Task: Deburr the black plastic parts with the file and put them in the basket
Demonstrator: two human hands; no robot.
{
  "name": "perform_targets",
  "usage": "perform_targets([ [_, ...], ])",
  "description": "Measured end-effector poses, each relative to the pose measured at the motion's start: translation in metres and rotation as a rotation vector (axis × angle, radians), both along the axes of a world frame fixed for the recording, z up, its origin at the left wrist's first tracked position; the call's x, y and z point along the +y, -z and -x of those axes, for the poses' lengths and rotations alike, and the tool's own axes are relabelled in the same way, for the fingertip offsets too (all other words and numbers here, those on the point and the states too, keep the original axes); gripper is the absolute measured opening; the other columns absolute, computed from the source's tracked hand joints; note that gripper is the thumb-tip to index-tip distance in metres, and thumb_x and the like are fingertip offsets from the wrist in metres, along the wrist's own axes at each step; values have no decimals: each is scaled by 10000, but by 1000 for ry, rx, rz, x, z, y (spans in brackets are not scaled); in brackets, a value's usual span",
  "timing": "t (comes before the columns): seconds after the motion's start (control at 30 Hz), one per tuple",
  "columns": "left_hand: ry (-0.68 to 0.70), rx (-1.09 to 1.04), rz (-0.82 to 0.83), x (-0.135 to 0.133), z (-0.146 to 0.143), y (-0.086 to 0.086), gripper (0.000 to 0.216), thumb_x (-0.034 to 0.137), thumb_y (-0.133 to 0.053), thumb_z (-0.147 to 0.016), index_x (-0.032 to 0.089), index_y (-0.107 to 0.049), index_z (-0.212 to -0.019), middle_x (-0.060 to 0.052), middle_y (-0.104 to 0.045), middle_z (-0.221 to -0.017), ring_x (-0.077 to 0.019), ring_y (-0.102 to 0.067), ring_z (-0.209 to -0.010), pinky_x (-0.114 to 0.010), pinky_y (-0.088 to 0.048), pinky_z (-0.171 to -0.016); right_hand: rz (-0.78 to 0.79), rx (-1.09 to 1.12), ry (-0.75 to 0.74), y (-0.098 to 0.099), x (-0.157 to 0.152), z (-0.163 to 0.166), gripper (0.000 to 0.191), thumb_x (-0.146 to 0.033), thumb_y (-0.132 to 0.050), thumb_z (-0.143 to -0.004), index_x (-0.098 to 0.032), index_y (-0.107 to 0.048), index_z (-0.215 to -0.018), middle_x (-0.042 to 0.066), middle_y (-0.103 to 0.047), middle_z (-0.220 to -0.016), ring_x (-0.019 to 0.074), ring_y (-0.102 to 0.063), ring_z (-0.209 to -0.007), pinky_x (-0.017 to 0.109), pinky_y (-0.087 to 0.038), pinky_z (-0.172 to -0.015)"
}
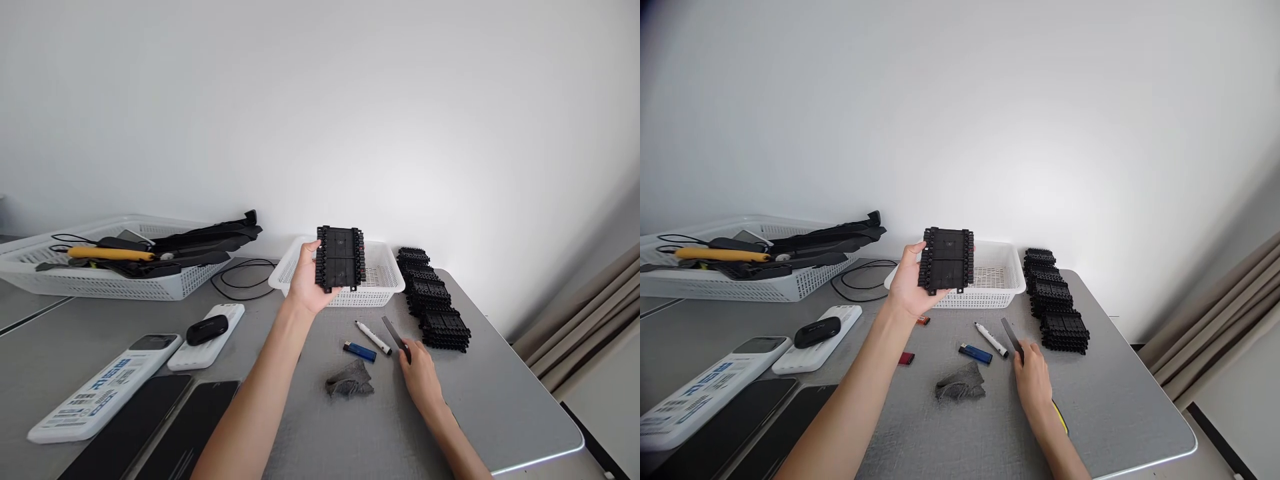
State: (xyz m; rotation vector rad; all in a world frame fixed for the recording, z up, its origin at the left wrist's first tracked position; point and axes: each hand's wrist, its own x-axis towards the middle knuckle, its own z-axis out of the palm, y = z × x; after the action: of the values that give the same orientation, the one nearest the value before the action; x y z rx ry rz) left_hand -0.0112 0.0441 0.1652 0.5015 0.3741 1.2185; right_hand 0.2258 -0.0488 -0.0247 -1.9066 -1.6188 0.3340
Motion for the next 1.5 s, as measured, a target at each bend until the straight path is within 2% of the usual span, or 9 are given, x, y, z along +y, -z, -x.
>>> perform_targets([
  [0.27,33,1,-4,-9,-2,-8,381,405,-554,-824,129,-707,-1038,-119,-744,-877,-255,-718,-811,-345,-591,-708,13,-191,5,10,5,1,343,-211,-391,-928,-187,-701,-1073,138,-613,-1040,270,-607,-978,369,-472,-854],
  [0.43,0,23,18,-10,-3,-9,354,396,-564,-823,133,-706,-1013,-111,-740,-844,-252,-718,-775,-343,-593,-689,-51,-310,-8,-10,-5,15,360,-207,-424,-929,-191,-667,-1193,161,-618,-1117,327,-563,-1070,465,-452,-900],
  [0.63,-6,37,21,-12,-5,-11,319,371,-537,-837,142,-702,-987,-95,-740,-805,-247,-718,-750,-344,-596,-683,-25,-208,-685,-32,-19,62,432,-314,-633,-856,-292,-598,-1286,69,-604,-1250,269,-556,-1151,418,-432,-997],
  [0.8,20,34,-10,-14,-5,-13,348,375,-513,-846,144,-700,-1028,-95,-746,-822,-254,-721,-776,-358,-599,-708,12,-226,-728,-28,-5,76,224,-236,-617,-848,-213,-688,-1059,73,-674,-1061,259,-609,-1023,371,-469,-883],
  [1.0,27,51,-53,-11,-3,-11,381,393,-527,-833,146,-695,-1070,-107,-753,-885,-268,-723,-826,-379,-599,-737,-47,276,-696,-73,21,57,158,-258,-579,-830,-183,-644,-708,-16,-625,-660,135,-556,-627,239,-409,-599],
  [1.13,22,50,-61,-9,-1,-9,381,392,-513,-844,142,-695,-1066,-112,-752,-916,-264,-721,-859,-374,-596,-747,-188,814,-403,-117,56,38,221,-380,-676,-764,-176,-591,-775,-12,-614,-650,132,-542,-544,243,-409,-502],
  [1.23,14,63,-60,-10,-5,-8,355,387,-526,-842,153,-700,-1045,-100,-750,-890,-264,-721,-850,-367,-598,-728,-323,1108,-307,-144,79,35,299,-414,-741,-700,-185,-606,-836,-1,-645,-733,142,-584,-602,278,-492,-577],
  [1.33,20,101,-57,-10,-11,-5,326,383,-555,-830,160,-704,-1015,-90,-746,-853,-263,-720,-815,-359,-599,-693,-435,1224,-320,-160,88,45,313,-446,-741,-698,-207,-589,-832,-10,-638,-766,142,-586,-653,283,-505,-628],
  [1.5,21,157,-44,-7,-20,1,358,412,-535,-856,157,-698,-1049,-91,-746,-871,-250,-718,-792,-327,-588,-631,-572,1120,-348,-167,90,67,268,-421,-703,-742,-211,-540,-773,-30,-566,-736,118,-522,-680,247,-455,-656],
])
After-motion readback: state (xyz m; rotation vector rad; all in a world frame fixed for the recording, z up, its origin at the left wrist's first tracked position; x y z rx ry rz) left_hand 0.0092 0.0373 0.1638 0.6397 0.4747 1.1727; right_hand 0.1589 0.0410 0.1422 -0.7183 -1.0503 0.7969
